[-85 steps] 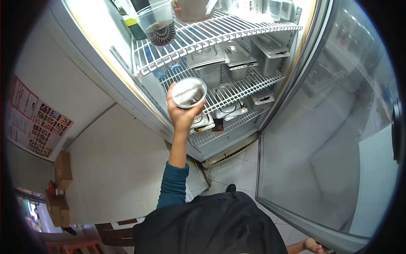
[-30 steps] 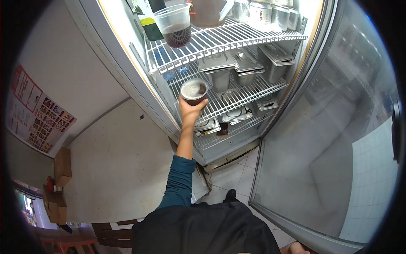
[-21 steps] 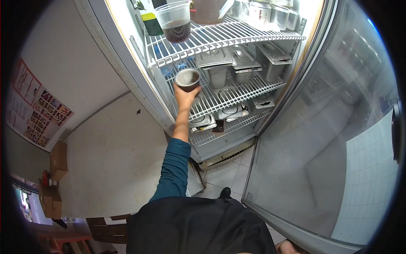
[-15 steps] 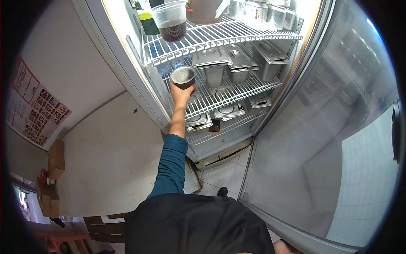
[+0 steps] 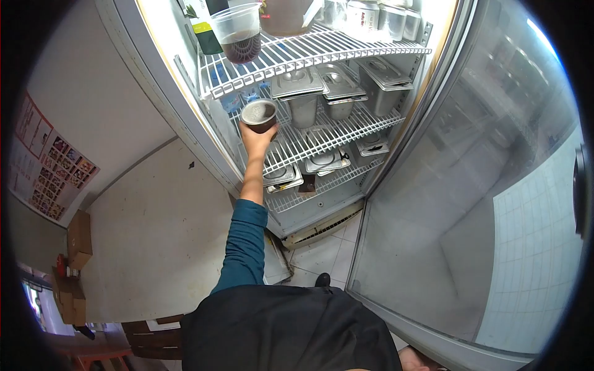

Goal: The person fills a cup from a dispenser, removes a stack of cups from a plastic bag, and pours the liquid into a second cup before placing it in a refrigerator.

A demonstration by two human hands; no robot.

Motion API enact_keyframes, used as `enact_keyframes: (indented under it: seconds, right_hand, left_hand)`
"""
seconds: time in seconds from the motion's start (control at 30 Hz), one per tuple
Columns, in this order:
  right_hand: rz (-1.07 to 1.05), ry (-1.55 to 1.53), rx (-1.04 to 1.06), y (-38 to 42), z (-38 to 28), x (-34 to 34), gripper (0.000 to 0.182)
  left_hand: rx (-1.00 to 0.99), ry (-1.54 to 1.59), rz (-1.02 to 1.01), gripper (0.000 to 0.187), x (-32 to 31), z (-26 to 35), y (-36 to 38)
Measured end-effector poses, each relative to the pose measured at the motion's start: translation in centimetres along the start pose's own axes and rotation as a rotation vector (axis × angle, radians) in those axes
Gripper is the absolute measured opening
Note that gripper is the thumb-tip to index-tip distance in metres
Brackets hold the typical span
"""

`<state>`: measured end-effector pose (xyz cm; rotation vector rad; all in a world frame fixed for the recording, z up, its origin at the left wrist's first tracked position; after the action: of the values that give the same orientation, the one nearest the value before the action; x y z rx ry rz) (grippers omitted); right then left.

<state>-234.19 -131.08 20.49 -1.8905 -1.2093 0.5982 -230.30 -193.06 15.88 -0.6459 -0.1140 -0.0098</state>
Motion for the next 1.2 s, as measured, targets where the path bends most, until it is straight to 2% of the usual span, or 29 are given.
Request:
enact_keyframes:
  seconds: [0.2,0.3,0.4,0.43,0.5,0.57,0.6,0.63,0.7,0.77,0.8,0.83,0.9,0.97,1.03,1.07,1.17,1.2]
  right_hand:
    - [0.002,-0.026,-0.007,0.1,-0.4,-0.4,0.040]
    - [0.010,-0.051,-0.008,0.3,-0.9,-0.7,0.040]
    - [0.029,-0.106,-0.013,0.5,-1.8,-1.1,0.039]
    - [0.036,-0.131,-0.013,0.5,-2.2,-1.5,0.039]
    - [0.054,-0.220,-0.002,0.6,-3.4,-2.6,0.039]
    - [0.046,-0.337,0.002,0.7,-4.9,-4.9,0.039]
    - [0.038,-0.406,-0.002,0.6,-5.5,-6.3,0.039]
    - [0.008,-0.476,-0.024,0.5,-6.0,-8.5,0.039]
    - [-0.125,-0.600,-0.139,0.1,-5.9,-15.8,0.039]
    - [-0.336,-0.626,-0.329,0.2,-3.9,-25.5,0.046]
    - [-0.564,-0.395,-0.255,-0.5,-4.5,-30.0,0.063]
    - [-0.622,-0.407,-0.266,-0.4,-3.3,-34.7,0.077]
    - [-0.649,-0.320,-0.168,-1.1,-3.4,-41.7,0.084]
    - [-0.705,-0.266,-0.310,-1.0,-2.3,-47.6,0.088]
    - [-0.705,-0.399,-0.287,-1.1,-2.8,-50.4,0.091]
    - [-0.714,-0.295,-0.396,-0.8,-2.0,-51.6,0.081]
    - [-0.611,-0.282,-0.328,-1.0,-1.3,-53.8,0.071]
    - [-0.634,-0.219,-0.353,-0.8,-0.9,-54.9,0.064]
  left_hand:
    - [0.033,0.007,-0.038,0.083,-0.2,0.3,0.3]
    - [0.067,0.050,-0.081,0.093,-0.5,-0.3,0.4]
    - [0.175,0.012,-0.162,0.105,-0.2,-1.1,1.4]
    - [0.195,0.044,-0.236,0.114,-0.1,-0.1,2.0]
    - [0.297,-0.083,-0.339,0.116,0.7,2.6,3.5]
    - [0.264,-0.069,-0.399,0.115,1.1,2.8,4.6]
    - [0.307,-0.058,-0.454,0.113,1.3,2.9,5.6]
    - [0.348,-0.047,-0.511,0.110,1.6,4.3,6.6]
    - [0.205,-0.005,-0.545,0.109,2.3,6.3,8.2]
    - [-0.136,-0.085,-0.565,0.109,2.5,10.2,10.0]
    - [-0.229,-0.034,-0.598,0.107,2.4,13.6,10.4]
    - [-0.320,0.019,-0.625,0.105,2.2,17.4,10.5]
    - [-0.496,0.003,-0.516,0.098,1.5,21.3,8.9]
    - [-0.547,-0.117,-0.469,0.091,-0.7,21.5,6.5]
    - [-0.572,-0.417,-0.471,0.082,-3.2,20.7,4.5]
    - [-0.542,-0.512,-0.482,0.081,-4.4,19.9,3.4]
    - [-0.444,-0.672,-0.513,0.075,-6.9,17.7,0.7]
    - [-0.410,-0.701,-0.522,0.073,-7.5,17.0,0.1]
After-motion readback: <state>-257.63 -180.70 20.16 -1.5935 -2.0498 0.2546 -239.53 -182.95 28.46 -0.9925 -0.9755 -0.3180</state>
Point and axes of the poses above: each hand's wrist, its own y-axis away from the middle knuckle, its own x-axis out of the back of the hand, z = x × y, the point moved 9 cm from there along -y, towards the middle knuckle, and after that the axes turned 12 degrees about -x, right-handed, at the moved point
